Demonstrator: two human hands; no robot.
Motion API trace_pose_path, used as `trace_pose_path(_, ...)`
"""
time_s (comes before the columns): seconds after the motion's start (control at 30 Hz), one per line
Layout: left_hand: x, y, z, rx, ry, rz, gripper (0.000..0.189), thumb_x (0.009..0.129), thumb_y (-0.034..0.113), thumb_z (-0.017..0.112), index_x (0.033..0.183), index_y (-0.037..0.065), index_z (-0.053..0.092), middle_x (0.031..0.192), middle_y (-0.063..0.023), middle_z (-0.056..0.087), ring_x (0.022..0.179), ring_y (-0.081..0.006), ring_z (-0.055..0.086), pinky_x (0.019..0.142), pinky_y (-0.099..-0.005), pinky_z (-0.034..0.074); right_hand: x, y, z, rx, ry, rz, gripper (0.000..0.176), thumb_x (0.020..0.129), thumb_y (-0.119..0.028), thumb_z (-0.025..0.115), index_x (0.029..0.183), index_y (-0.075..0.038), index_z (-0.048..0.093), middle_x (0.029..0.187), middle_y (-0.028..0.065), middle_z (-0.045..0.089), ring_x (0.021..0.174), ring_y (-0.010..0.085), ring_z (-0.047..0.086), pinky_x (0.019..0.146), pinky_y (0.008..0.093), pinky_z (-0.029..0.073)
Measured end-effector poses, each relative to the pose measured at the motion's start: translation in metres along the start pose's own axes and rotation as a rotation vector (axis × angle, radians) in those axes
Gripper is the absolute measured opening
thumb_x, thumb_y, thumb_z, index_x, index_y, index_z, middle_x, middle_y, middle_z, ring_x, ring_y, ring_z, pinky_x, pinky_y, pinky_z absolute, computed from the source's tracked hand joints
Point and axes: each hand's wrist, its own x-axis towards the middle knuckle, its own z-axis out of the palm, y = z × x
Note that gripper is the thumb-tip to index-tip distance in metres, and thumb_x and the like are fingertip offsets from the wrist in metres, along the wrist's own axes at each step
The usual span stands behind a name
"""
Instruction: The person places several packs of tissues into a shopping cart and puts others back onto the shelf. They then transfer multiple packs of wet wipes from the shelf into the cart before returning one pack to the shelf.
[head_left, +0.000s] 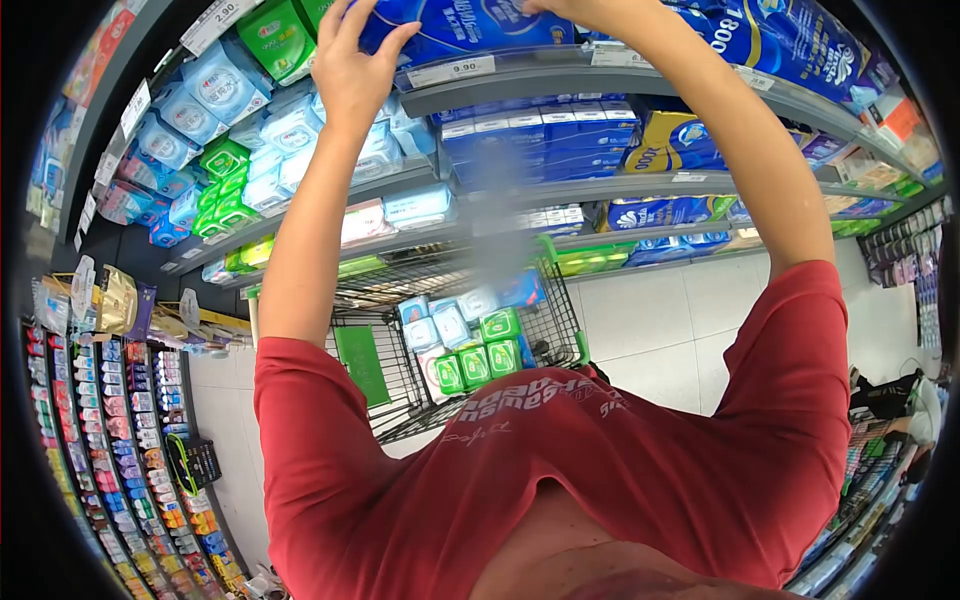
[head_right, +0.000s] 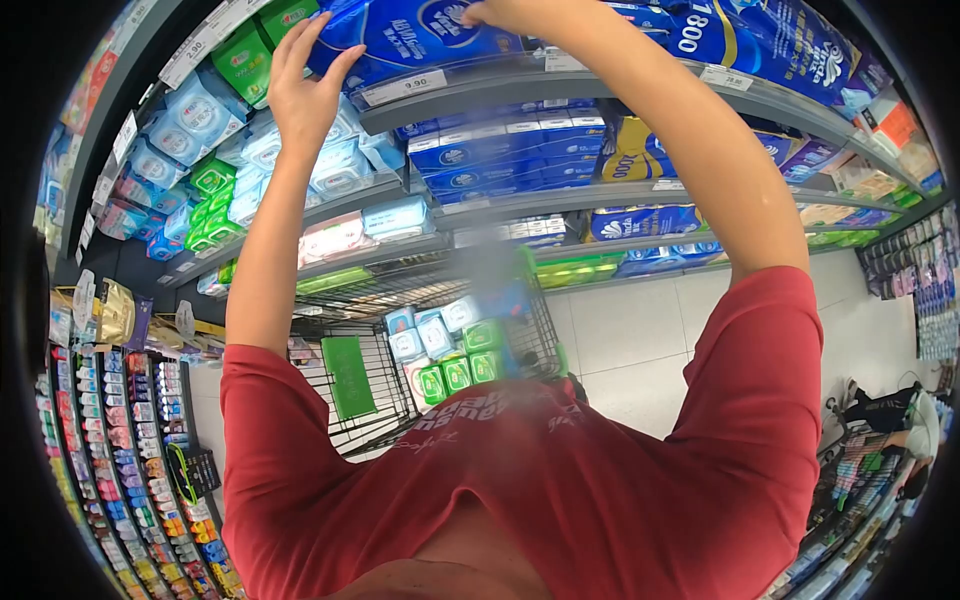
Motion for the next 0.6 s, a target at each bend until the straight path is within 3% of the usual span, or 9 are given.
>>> trace_pose_path(0.03, 0.001, 0.003, 0.000, 0.001, -0.009, 0.001, 0.050, 0.069, 0.028, 0.082, 0.115, 0.017, 0.066, 0.118, -0.0101, 0.061, 0.103, -0.0254, 0.062, 0.086, -0.0335, 0.050, -0.007, 0.001, 0.003, -0.060, 0.033, -0.007, 0.071, 0.063, -0.021, 0.081, 0.125, -0.003, 0.051, 0.120, 0.0152, 0.057, 0.115, 0.0304, 0.053, 0.104, 0.0503, 0.035)
trace_pose_path(0.07, 0.009, 0.018, -0.009, -0.008, -0.123, -0.084, 0.053, 0.063, 0.013, 0.083, 0.113, 0.007, 0.063, 0.119, -0.0178, 0.058, 0.108, -0.0340, 0.058, 0.090, -0.0372, 0.047, -0.016, 0.004, 0.006, -0.092, 0.004, 0.005, 0.072, 0.064, -0.024, 0.081, 0.126, -0.004, 0.050, 0.121, 0.0145, 0.057, 0.116, 0.0296, 0.053, 0.105, 0.0509, 0.033)
trace_pose_path(0.1, 0.012, 0.021, -0.007, -0.016, -0.111, -0.046, 0.053, 0.062, 0.014, 0.083, 0.112, 0.008, 0.064, 0.119, -0.0186, 0.057, 0.107, -0.0365, 0.057, 0.090, -0.0378, 0.048, -0.021, 0.007, 0.009, -0.093, 0.008, 0.002, 0.072, 0.064, -0.024, 0.081, 0.126, -0.004, 0.050, 0.121, 0.0145, 0.057, 0.116, 0.0296, 0.053, 0.105, 0.0509, 0.033)
trace_pose_path(0.2, 0.014, 0.017, -0.006, -0.015, -0.107, -0.008, 0.046, 0.071, 0.010, 0.076, 0.115, 0.006, 0.061, 0.116, -0.0173, 0.060, 0.102, -0.0312, 0.060, 0.085, -0.0358, 0.049, -0.015, 0.005, 0.002, -0.099, -0.052, 0.028, 0.070, 0.064, -0.028, 0.081, 0.123, -0.004, 0.052, 0.119, 0.0134, 0.058, 0.115, 0.0270, 0.054, 0.107, 0.0523, 0.031)
trace_pose_path(0.27, 0.009, 0.008, -0.001, -0.005, -0.128, -0.073, 0.049, 0.069, 0.028, 0.082, 0.114, 0.019, 0.066, 0.118, -0.0085, 0.061, 0.103, -0.0251, 0.062, 0.085, -0.0335, 0.051, -0.003, -0.005, -0.005, -0.114, -0.149, 0.065, 0.070, 0.064, -0.028, 0.081, 0.123, -0.004, 0.052, 0.118, 0.0133, 0.059, 0.114, 0.0268, 0.055, 0.107, 0.0521, 0.031)
trace_pose_path(0.3, 0.009, 0.006, 0.002, -0.002, -0.115, -0.065, 0.049, 0.069, 0.028, 0.082, 0.114, 0.019, 0.066, 0.118, -0.0085, 0.061, 0.103, -0.0251, 0.062, 0.085, -0.0335, 0.051, 0.003, -0.004, -0.008, -0.136, -0.237, 0.096, 0.070, 0.064, -0.028, 0.082, 0.122, -0.003, 0.053, 0.117, 0.0131, 0.060, 0.113, 0.0267, 0.056, 0.107, 0.0520, 0.031)
trace_pose_path(0.4, 0.011, 0.004, 0.002, 0.008, -0.108, -0.027, 0.050, 0.068, 0.029, 0.082, 0.115, 0.019, 0.066, 0.119, -0.0076, 0.060, 0.105, -0.0251, 0.061, 0.087, -0.0338, 0.050, -0.007, 0.006, 0.008, -0.124, -0.113, 0.070, 0.070, 0.063, -0.028, 0.081, 0.123, -0.004, 0.053, 0.116, 0.0124, 0.060, 0.112, 0.0271, 0.056, 0.106, 0.0513, 0.032)
trace_pose_path(0.47, 0.011, 0.001, 0.000, -0.024, -0.155, -0.107, 0.050, 0.069, 0.029, 0.081, 0.115, 0.019, 0.066, 0.120, -0.0077, 0.059, 0.108, -0.0254, 0.060, 0.088, -0.0343, 0.050, -0.007, 0.004, 0.004, -0.130, -0.067, 0.052, 0.070, 0.064, -0.027, 0.081, 0.123, -0.004, 0.053, 0.116, 0.0121, 0.060, 0.113, 0.0270, 0.055, 0.105, 0.0512, 0.033)
trace_pose_path(0.6, 0.008, 0.001, -0.003, -0.038, -0.178, -0.120, 0.052, 0.069, 0.030, 0.081, 0.116, 0.020, 0.065, 0.122, -0.0073, 0.058, 0.109, -0.0255, 0.059, 0.089, -0.0351, 0.050, -0.007, -0.007, -0.006, -0.117, -0.145, 0.100, 0.070, 0.064, -0.028, 0.081, 0.123, -0.003, 0.052, 0.112, 0.0124, 0.059, 0.111, 0.0274, 0.056, 0.103, 0.0502, 0.034)
